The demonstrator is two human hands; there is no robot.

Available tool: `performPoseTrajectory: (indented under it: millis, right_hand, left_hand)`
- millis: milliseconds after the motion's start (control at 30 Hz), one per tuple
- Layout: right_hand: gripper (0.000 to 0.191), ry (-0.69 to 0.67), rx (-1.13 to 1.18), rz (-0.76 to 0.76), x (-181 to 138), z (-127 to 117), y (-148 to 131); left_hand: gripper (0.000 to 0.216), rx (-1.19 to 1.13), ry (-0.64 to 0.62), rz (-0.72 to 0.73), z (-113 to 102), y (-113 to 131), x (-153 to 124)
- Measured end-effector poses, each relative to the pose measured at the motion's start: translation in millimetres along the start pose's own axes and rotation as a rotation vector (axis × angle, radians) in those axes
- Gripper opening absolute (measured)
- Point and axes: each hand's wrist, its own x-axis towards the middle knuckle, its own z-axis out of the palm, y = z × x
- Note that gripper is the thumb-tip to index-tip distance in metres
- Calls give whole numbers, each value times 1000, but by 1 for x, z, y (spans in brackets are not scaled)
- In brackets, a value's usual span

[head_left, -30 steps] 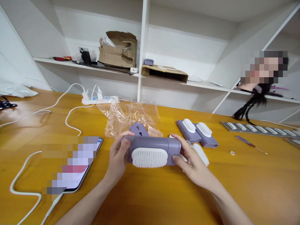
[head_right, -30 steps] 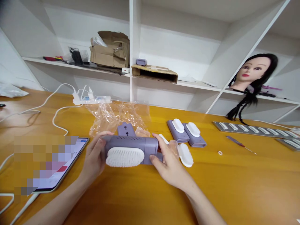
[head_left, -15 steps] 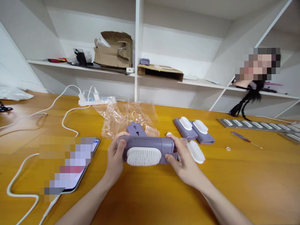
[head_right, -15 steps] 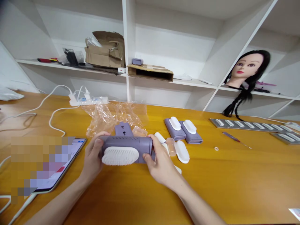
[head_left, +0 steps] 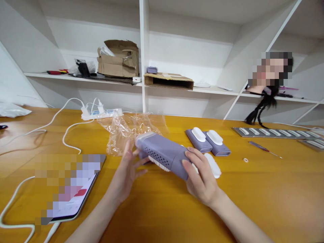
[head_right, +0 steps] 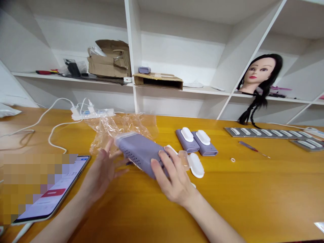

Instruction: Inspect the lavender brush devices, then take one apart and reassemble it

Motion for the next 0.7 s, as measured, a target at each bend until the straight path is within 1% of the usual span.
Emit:
performPoseTrajectory:
  millis: [67, 100, 133, 167, 200, 233, 267, 300, 333, 400, 467, 533, 567, 633, 700]
  right_hand:
    - [35, -25, -68, -163, -1, 1, -1]
    - [30, -49, -85, -239, -1, 2, -3]
    - [28, -75, -92, -303, -1, 2, -4]
    - [28, -96, -90, -356, 0, 3, -6]
    - [29, -116, -85, -382, 1, 4, -7]
    - [31, -139, -79, -369, 1, 6, -9]
    - [35, -153, -66, -318, 2, 8, -10]
    - [42, -154, -43, -230, 3, 10, -11]
    - [50, -144, -2, -108, 3, 11, -12]
    - [61, -119, 147, 211, 5, 13, -15]
    - [58, -134, 364, 524, 7, 13, -20]
    - [54, -237, 515, 754, 9, 13, -26]
    - [55, -301, 551, 820, 11, 13, -29]
    - [60, -384, 599, 887, 15, 14, -34]
    - [57, -356, 693, 897, 17, 17, -37]
  left_hand:
    - [68, -60, -114, -147, 4, -1, -3]
    - [66, -86, -151, -187, 6, -3, -4]
    - [65, -108, -158, -211, 7, -4, -4]
    - [62, -126, -140, -217, 8, -6, -3]
    - [59, -140, -106, -213, 8, -8, -2]
    - [54, -154, -63, -200, 8, -10, -1]
    - [50, -169, -18, -181, 7, -11, 0]
    - [46, -185, 28, -160, 6, -11, 1]
    - [43, -205, 78, -135, 5, -11, 2]
    - [39, -246, 180, -79, 3, -9, 3]
    - [39, -280, 244, -6, 3, -7, 3]
    - [40, -293, 251, 57, 5, -8, 2]
    - [42, -295, 240, 79, 6, -9, 2]
    - [44, -298, 219, 111, 9, -12, -1]
    - [43, -299, 202, 133, 11, -15, -4]
